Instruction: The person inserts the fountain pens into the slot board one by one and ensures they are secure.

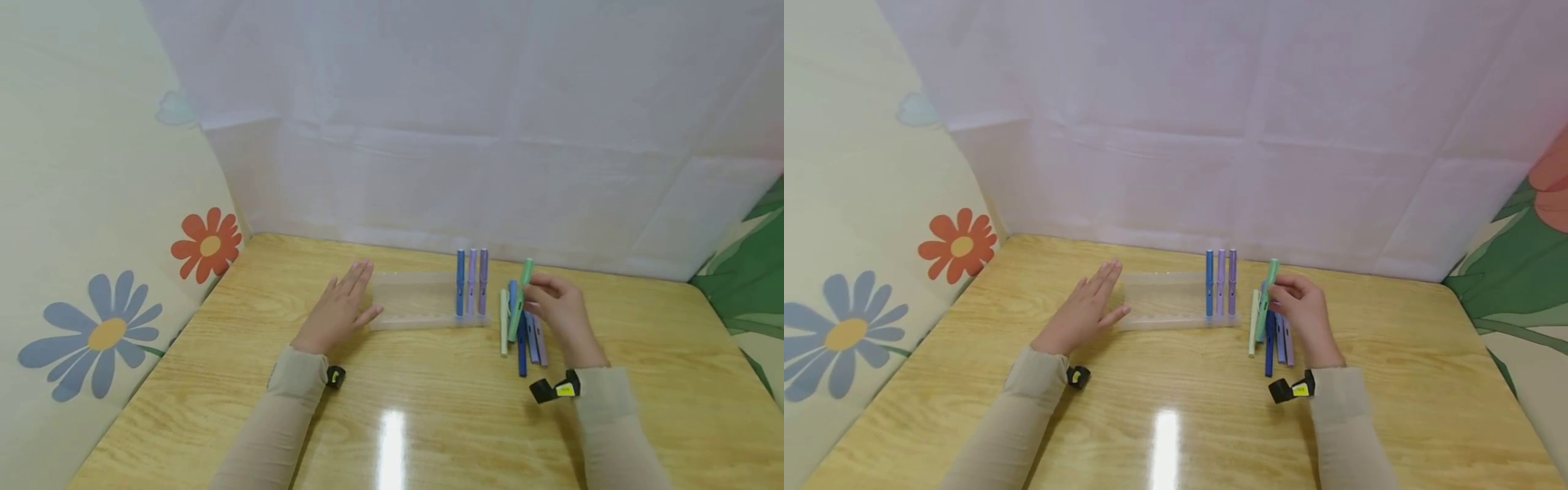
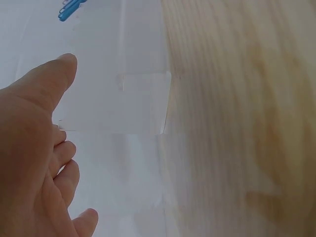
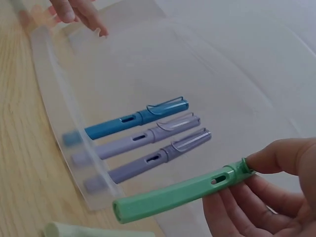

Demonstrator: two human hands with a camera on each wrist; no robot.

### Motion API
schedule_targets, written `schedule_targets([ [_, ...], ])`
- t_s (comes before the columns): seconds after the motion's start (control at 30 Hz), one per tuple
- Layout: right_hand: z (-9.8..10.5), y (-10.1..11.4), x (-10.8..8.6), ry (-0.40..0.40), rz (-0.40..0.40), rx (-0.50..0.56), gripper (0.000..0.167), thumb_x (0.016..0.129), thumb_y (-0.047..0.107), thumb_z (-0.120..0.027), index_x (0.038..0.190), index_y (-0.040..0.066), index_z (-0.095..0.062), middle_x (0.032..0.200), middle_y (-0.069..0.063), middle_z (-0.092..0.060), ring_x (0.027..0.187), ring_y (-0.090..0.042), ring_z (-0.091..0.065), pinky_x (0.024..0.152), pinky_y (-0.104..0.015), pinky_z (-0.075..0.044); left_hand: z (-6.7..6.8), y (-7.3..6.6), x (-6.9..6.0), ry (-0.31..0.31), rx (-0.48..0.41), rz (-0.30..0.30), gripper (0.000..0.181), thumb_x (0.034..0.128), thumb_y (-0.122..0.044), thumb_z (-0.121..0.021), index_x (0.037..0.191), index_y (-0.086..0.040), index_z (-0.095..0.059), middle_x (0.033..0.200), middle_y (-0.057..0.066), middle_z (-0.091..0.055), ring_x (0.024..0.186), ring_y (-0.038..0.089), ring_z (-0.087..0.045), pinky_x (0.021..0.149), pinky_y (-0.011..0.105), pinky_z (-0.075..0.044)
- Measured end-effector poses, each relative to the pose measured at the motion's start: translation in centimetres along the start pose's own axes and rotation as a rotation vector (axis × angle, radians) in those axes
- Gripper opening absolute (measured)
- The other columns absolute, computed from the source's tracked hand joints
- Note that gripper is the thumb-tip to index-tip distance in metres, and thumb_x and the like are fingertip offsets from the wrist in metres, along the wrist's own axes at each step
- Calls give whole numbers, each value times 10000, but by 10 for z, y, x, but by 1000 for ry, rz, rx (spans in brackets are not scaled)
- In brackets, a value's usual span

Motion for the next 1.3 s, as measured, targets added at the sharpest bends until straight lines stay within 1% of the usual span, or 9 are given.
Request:
schedule_targets([
  [0.17, -10, -1, -1, -3, 28, 52, 272, 1009, 73, -598, 1227, -88, -569, 1054, -2, -704, 935, -64, -687, 868, -248, -593, 1, -1, 0, 17, -2, 9, 830, 1052, -447, -515, 1614, 0, -100, 1684, 162, -105, 1551, 326, -105, 1221, 617, -159],
  [0.37, -24, -1, -2, 11, 63, 46, 311, 1019, 97, -588, 1256, -102, -554, 1102, -65, -689, 944, -74, -683, 868, -256, -595, 0, -2, -1, 25, -9, 15, 819, 1056, -455, -501, 1619, -16, -99, 1685, 151, -98, 1553, 315, -102, 1227, 606, -156],
  [0.5, -31, -1, -2, 5, 72, 73, 312, 1019, 100, -596, 1259, -97, -560, 1084, -29, -684, 954, -76, -674, 878, -257, -591, -1, -3, 0, 14, -8, 6, 817, 1053, -447, -510, 1616, -7, -113, 1682, 162, -110, 1551, 322, -113, 1222, 616, -164],
  [0.6, -36, 3, 1, -8, 105, 92, 318, 1011, 77, -608, 1255, -123, -572, 1004, 30, -693, 924, -78, -679, 864, -265, -599, -1, -3, 0, 1, -3, -6, 817, 1051, -443, -516, 1612, 4, -123, 1678, 174, -127, 1547, 331, -130, 1215, 624, -179],
  [0.7, -42, 9, 3, -7, 131, 97, 334, 1009, 79, -614, 1275, -121, -579, 965, 58, -693, 913, -81, -680, 859, -271, -601, -1, -2, 0, -10, -3, -10, 817, 1048, -433, -527, 1610, 8, -129, 1674, 179, -139, 1544, 337, -142, 1211, 628, -185],
  [0.83, -50, 15, 5, -3, 139, 88, 363, 1011, 124, -630, 1301, -89, -582, 992, 53, -692, 937, -93, -679, 877, -276, -596, 1, -1, 0, -18, -5, -8, 823, 1043, -429, -536, 1609, 11, -132, 1672, 184, -142, 1542, 344, -146, 1211, 631, -180],
  [0.93, -52, 19, 7, -12, 140, 93, 362, 1007, 140, -643, 1292, -75, -586, 1009, 38, -694, 942, -99, -681, 886, -282, -595, 2, -1, 0, -9, -8, -2, 821, 1048, -439, -525, 1613, 0, -123, 1676, 173, -134, 1546, 331, -137, 1216, 623, -172],
  [1.07, -56, 23, 11, -28, 140, 124, 350, 999, 127, -654, 1281, -70, -588, 999, 25, -692, 929, -102, -680, 890, -287, -594, 1, -1, 0, 4, -8, 4, 818, 1053, -451, -509, 1617, -12, -111, 1680, 160, -126, 1549, 319, -125, 1220, 618, -165],
  [1.3, -63, 27, 15, -55, 117, 124, 342, 995, 120, -661, 1287, -46, -605, 1019, 18, -698, 918, -95, -686, 881, -254, -589, 0, -1, 1, 7, -4, 4, 813, 1056, -447, -502, 1616, -7, -111, 1679, 166, -128, 1549, 323, -124, 1219, 621, -165],
])
Point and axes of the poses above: each hand's wrist, its own x-axis towards the middle knuckle, its own z-axis out of the back of the hand, y = z × x, the point moved 8 cm from there along x, towards the middle knuckle
